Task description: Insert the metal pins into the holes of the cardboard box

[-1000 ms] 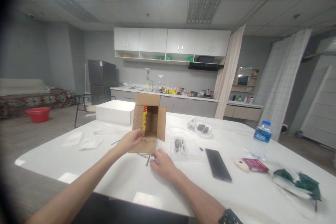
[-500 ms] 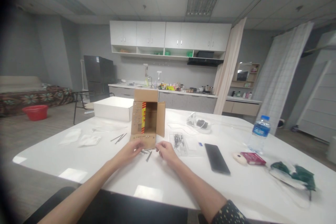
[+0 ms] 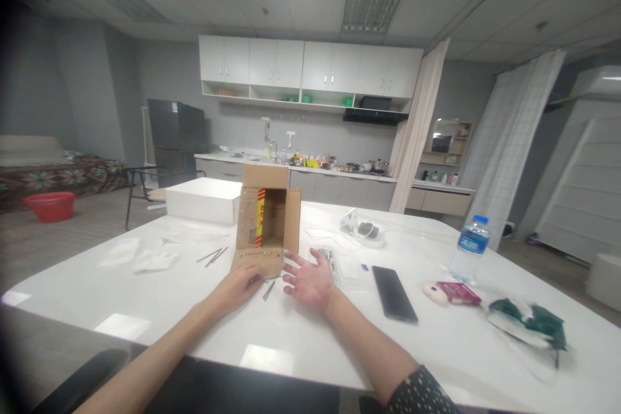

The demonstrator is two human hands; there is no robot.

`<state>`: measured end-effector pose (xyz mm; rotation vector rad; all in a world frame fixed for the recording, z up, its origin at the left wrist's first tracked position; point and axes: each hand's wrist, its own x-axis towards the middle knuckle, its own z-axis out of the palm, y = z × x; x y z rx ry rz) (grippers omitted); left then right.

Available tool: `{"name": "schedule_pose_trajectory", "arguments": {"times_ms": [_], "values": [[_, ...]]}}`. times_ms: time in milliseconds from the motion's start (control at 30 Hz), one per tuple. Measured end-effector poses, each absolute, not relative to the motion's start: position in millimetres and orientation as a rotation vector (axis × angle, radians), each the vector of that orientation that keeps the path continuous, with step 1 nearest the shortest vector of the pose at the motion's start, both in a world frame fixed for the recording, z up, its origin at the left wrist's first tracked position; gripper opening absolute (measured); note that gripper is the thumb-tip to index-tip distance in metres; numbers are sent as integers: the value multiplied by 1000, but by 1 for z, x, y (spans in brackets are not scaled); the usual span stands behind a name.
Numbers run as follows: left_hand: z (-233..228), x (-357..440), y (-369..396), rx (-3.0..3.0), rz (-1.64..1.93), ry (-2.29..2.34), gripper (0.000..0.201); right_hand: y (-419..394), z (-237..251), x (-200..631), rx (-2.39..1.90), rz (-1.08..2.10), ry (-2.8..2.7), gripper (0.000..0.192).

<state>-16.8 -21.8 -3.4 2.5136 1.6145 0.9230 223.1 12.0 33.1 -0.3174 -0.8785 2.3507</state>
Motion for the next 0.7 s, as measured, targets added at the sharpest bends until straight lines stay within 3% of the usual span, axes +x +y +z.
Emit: {"name": "schedule_pose_trajectory", "arguments": {"times_ms": [500,700], "values": [[-5,-17,-21,2516,919,1668,16,5,37,224,-383,2306,-1084,66],[-4,-16,-23,2520,910,1698,16,14,22,216,-541,1996,-1358,45]]}}
